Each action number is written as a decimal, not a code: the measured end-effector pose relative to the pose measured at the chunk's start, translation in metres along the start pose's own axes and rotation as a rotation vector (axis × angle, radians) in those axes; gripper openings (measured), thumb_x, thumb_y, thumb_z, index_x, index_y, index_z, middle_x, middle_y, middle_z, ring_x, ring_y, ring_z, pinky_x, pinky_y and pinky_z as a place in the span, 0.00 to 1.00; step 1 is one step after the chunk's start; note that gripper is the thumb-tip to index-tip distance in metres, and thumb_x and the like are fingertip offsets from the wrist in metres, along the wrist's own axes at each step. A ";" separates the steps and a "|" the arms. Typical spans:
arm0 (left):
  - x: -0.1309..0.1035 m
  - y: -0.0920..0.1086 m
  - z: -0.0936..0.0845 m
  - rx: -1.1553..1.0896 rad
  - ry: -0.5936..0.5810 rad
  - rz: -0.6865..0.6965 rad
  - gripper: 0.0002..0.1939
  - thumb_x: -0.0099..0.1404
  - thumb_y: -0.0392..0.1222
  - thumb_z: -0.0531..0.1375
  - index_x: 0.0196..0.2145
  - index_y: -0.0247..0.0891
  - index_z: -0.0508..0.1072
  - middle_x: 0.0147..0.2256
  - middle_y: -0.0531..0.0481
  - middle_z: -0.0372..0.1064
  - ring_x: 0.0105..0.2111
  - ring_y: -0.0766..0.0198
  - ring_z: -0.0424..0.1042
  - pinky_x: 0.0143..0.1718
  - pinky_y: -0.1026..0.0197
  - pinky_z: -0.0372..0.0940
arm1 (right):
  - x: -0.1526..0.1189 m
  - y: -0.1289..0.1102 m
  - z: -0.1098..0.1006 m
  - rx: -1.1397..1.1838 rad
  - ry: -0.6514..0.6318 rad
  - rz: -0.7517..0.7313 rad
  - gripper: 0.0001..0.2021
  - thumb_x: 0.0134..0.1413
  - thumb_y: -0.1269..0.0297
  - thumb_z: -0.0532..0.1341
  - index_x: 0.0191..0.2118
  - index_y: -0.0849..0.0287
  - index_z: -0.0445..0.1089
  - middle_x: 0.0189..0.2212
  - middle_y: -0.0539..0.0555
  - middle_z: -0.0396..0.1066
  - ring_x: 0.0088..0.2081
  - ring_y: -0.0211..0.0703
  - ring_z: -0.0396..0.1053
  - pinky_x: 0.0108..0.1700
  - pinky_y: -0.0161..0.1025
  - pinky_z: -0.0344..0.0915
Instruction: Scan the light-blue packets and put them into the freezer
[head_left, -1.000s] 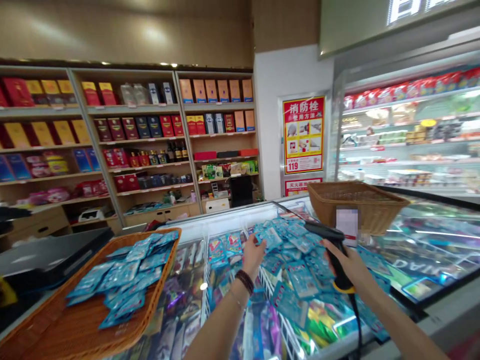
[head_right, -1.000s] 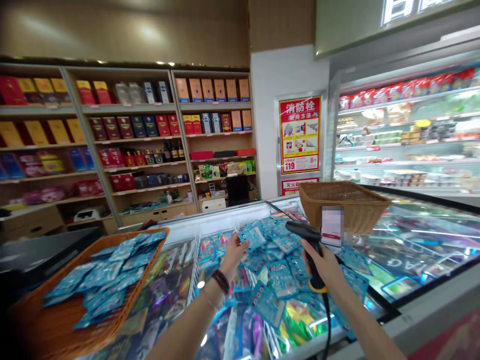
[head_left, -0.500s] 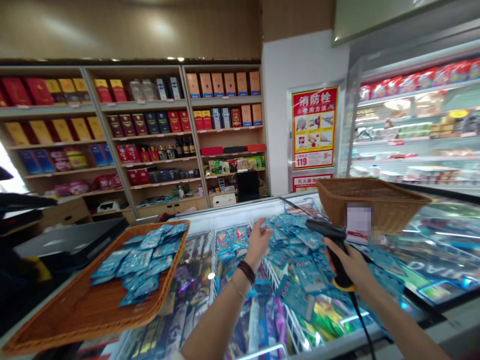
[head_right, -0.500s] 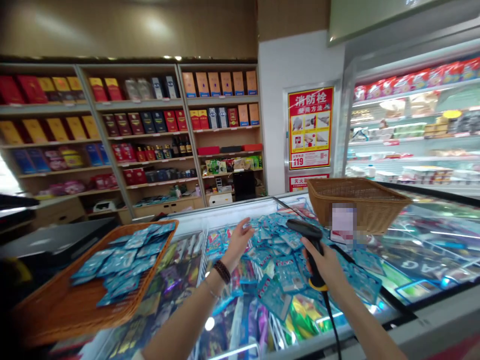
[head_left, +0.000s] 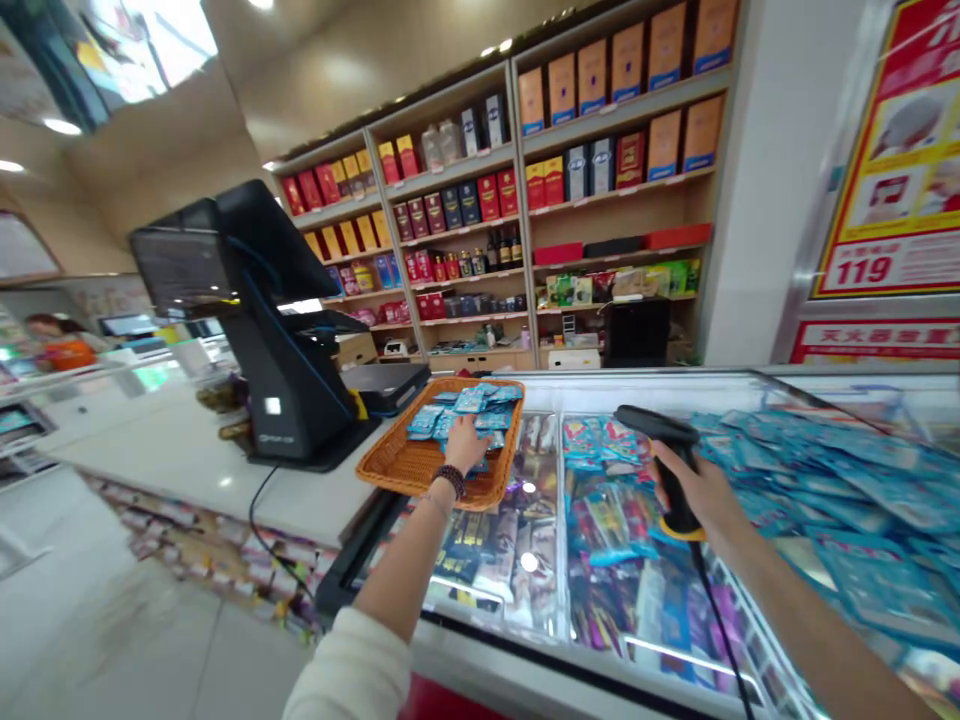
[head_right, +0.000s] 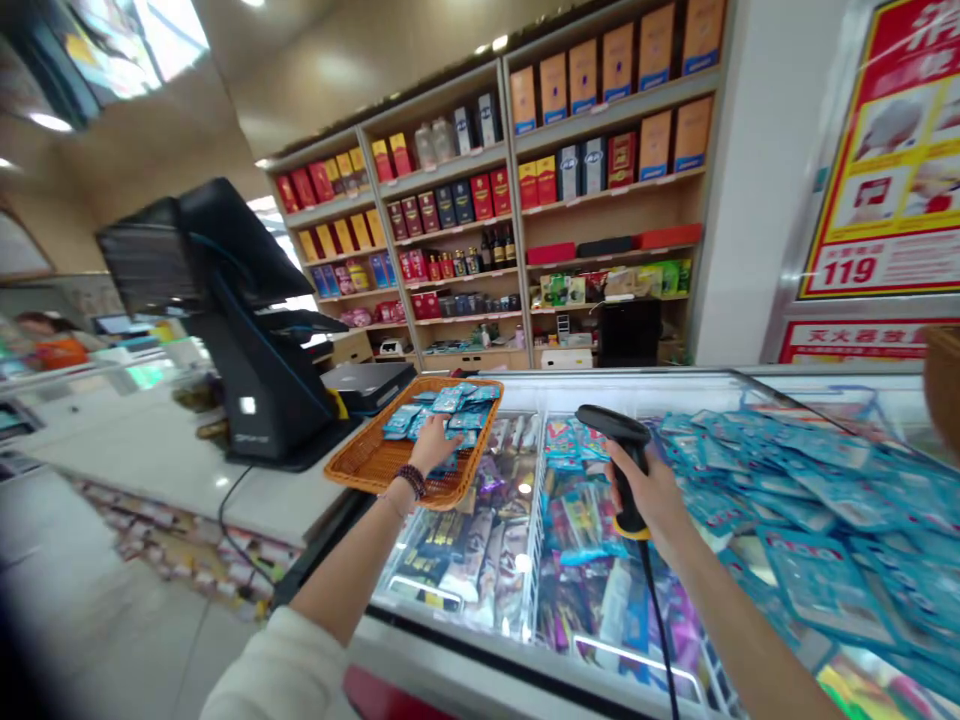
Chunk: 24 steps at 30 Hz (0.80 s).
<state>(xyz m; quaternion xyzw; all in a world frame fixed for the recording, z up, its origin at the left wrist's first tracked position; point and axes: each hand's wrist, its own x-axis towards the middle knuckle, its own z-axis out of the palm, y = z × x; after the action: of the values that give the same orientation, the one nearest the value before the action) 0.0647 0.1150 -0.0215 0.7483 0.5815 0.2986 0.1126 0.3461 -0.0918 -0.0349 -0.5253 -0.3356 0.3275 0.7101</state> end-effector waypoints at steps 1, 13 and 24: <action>-0.002 -0.010 -0.006 0.079 -0.045 -0.040 0.33 0.59 0.42 0.68 0.60 0.31 0.67 0.64 0.25 0.62 0.66 0.37 0.63 0.63 0.45 0.59 | -0.001 0.006 0.008 0.003 -0.020 0.008 0.22 0.40 0.42 0.74 0.31 0.55 0.72 0.18 0.46 0.68 0.13 0.36 0.61 0.14 0.36 0.57; -0.013 -0.035 -0.035 0.266 -0.168 -0.087 0.44 0.48 0.61 0.74 0.54 0.31 0.68 0.54 0.19 0.72 0.58 0.33 0.71 0.56 0.48 0.65 | -0.007 0.041 0.010 -0.054 -0.119 0.081 0.23 0.37 0.44 0.76 0.27 0.54 0.68 0.16 0.45 0.66 0.12 0.35 0.59 0.13 0.36 0.56; -0.031 -0.023 -0.069 0.374 -0.108 -0.043 0.34 0.56 0.44 0.72 0.58 0.34 0.68 0.50 0.29 0.77 0.55 0.39 0.75 0.54 0.52 0.65 | -0.010 0.036 0.011 -0.108 -0.114 0.057 0.24 0.39 0.39 0.73 0.25 0.54 0.69 0.16 0.47 0.67 0.12 0.37 0.59 0.14 0.39 0.57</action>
<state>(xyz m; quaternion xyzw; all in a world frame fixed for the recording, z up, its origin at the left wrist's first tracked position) 0.0017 0.0803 0.0122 0.7586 0.6358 0.1424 0.0090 0.3273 -0.0860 -0.0690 -0.5526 -0.3776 0.3586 0.6508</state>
